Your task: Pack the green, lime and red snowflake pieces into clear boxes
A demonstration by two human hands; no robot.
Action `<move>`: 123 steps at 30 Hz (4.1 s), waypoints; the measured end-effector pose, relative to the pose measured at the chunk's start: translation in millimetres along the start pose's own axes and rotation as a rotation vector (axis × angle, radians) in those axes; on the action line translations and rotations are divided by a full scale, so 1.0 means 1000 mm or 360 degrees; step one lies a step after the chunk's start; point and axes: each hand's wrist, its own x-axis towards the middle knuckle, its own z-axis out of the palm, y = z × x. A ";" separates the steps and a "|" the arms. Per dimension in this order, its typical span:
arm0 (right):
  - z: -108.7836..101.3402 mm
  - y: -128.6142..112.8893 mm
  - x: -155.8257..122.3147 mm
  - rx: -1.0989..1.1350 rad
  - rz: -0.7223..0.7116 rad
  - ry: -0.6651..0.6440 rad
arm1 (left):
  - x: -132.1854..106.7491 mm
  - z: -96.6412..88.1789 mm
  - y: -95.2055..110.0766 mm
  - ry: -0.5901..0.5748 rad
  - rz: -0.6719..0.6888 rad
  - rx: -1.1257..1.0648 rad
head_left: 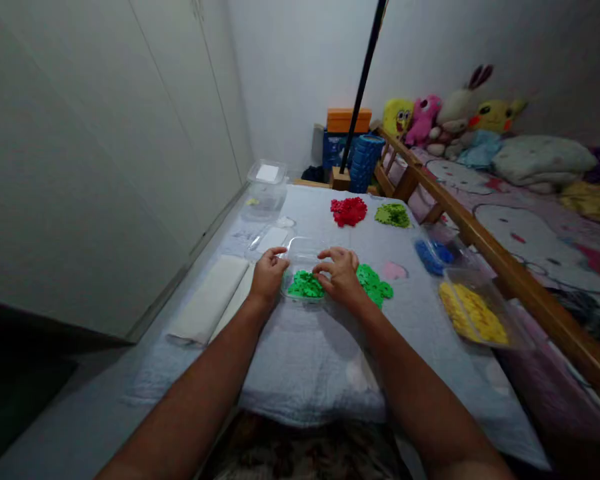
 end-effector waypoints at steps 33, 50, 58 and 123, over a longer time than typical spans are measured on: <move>-0.007 0.045 -0.001 -0.0338 0.0532 0.0207 | -0.002 0.003 0.003 0.0020 -0.0025 -0.0059; -0.015 -0.006 -0.006 0.0347 0.0096 0.0204 | -0.002 0.003 0.001 0.0024 -0.0026 -0.0076; -0.001 -0.017 -0.005 0.0164 0.0043 -0.0126 | 0.000 0.003 -0.002 0.0008 0.0001 -0.0051; 0.003 0.009 -0.007 -0.0047 -0.0179 0.0157 | -0.004 0.006 0.006 0.0007 -0.0039 -0.0056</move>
